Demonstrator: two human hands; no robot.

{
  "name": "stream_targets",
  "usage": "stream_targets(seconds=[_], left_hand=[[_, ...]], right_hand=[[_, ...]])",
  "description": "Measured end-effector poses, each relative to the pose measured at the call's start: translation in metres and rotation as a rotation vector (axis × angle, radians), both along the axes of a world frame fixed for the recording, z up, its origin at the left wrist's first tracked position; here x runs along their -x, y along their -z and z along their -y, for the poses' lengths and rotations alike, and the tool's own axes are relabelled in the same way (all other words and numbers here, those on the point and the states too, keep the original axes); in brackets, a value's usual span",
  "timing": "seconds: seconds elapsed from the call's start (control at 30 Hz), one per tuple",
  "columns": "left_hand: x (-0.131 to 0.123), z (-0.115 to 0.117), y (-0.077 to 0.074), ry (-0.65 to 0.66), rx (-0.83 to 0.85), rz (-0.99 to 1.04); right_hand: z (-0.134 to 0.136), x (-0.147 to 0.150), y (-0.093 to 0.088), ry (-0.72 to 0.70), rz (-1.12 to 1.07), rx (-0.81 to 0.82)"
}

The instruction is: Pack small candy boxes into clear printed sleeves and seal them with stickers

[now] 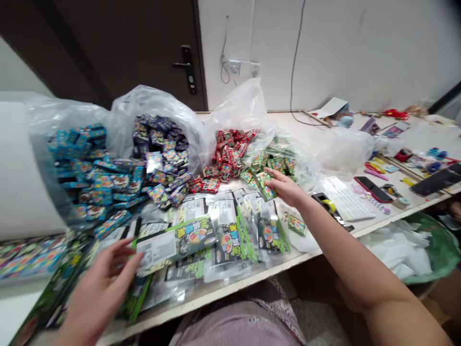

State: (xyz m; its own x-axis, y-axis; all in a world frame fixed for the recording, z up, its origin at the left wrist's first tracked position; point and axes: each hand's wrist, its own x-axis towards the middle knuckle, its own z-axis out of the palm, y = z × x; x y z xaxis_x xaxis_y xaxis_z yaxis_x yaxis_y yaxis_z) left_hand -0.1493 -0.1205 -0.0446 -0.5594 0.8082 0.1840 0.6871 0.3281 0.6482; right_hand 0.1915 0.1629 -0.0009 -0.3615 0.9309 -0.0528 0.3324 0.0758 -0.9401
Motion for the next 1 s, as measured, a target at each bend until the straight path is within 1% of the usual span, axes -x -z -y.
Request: stream_targets(seconds=[0.07, 0.1, 0.13, 0.2, 0.23, 0.3, 0.4, 0.43, 0.47, 0.5, 0.53, 0.6, 0.63, 0.67, 0.7, 0.77, 0.8, 0.87, 0.9, 0.97, 1.0], left_hand=[[-0.029, -0.010, -0.016, 0.143, -0.039, 0.169], [-0.044, -0.016, -0.021, 0.205, -0.045, 0.228], [-0.059, -0.021, -0.025, 0.276, -0.046, 0.283], [-0.083, -0.031, -0.027, 0.417, -0.045, 0.401], [-0.092, -0.034, -0.027, 0.457, -0.045, 0.467], [-0.103, -0.039, -0.026, 0.481, -0.054, 0.626], [-0.108, -0.043, -0.024, 0.491, -0.031, 0.861], [-0.108, -0.044, -0.024, 0.497, -0.018, 0.912], [-0.108, -0.044, -0.023, 0.492, -0.017, 0.943], [-0.108, -0.045, -0.022, 0.467, -0.031, 0.962], [-0.107, -0.046, -0.021, 0.419, -0.060, 0.978], [-0.107, -0.046, -0.016, 0.284, -0.152, 1.030], [-0.107, -0.046, -0.013, 0.218, -0.200, 1.066], [-0.108, -0.046, -0.010, 0.167, -0.236, 1.107], [-0.111, -0.046, -0.007, 0.139, -0.254, 1.150], [-0.117, -0.047, -0.001, 0.141, -0.242, 1.200], [-0.120, -0.046, 0.001, 0.153, -0.226, 1.192], [-0.120, -0.044, 0.003, 0.201, -0.181, 1.093], [-0.116, -0.042, 0.002, 0.236, -0.157, 0.985], [-0.097, -0.040, 0.000, 0.316, -0.104, 0.656], [-0.084, -0.039, -0.002, 0.354, -0.075, 0.447]], right_hand=[[0.037, 0.018, 0.005, -0.162, -0.144, 0.127], [0.054, 0.026, 0.008, -0.229, -0.201, 0.188], [0.069, 0.033, 0.010, -0.282, -0.237, 0.231], [0.092, 0.045, 0.014, -0.364, -0.249, 0.241], [0.101, 0.049, 0.015, -0.410, -0.241, 0.222], [0.112, 0.055, 0.013, -0.538, -0.199, 0.164], [0.119, 0.059, 0.003, -0.782, -0.088, 0.086], [0.120, 0.060, 0.000, -0.839, -0.038, 0.031], [0.120, 0.061, -0.003, -0.850, 0.021, -0.058], [0.119, 0.061, -0.005, -0.805, 0.078, -0.182], [0.119, 0.061, -0.005, -0.713, 0.124, -0.327], [0.123, 0.061, -0.001, -0.466, 0.159, -0.595], [0.127, 0.062, 0.004, -0.367, 0.150, -0.680], [0.132, 0.063, 0.010, -0.311, 0.141, -0.726], [0.139, 0.065, 0.017, -0.296, 0.142, -0.734], [0.155, 0.071, 0.031, -0.286, 0.173, -0.698], [0.162, 0.075, 0.036, -0.268, 0.190, -0.678], [0.170, 0.080, 0.043, -0.213, 0.196, -0.662], [0.169, 0.080, 0.044, -0.195, 0.188, -0.671], [0.160, 0.074, 0.041, -0.192, 0.181, -0.709], [0.152, 0.067, 0.039, -0.192, 0.183, -0.730]])
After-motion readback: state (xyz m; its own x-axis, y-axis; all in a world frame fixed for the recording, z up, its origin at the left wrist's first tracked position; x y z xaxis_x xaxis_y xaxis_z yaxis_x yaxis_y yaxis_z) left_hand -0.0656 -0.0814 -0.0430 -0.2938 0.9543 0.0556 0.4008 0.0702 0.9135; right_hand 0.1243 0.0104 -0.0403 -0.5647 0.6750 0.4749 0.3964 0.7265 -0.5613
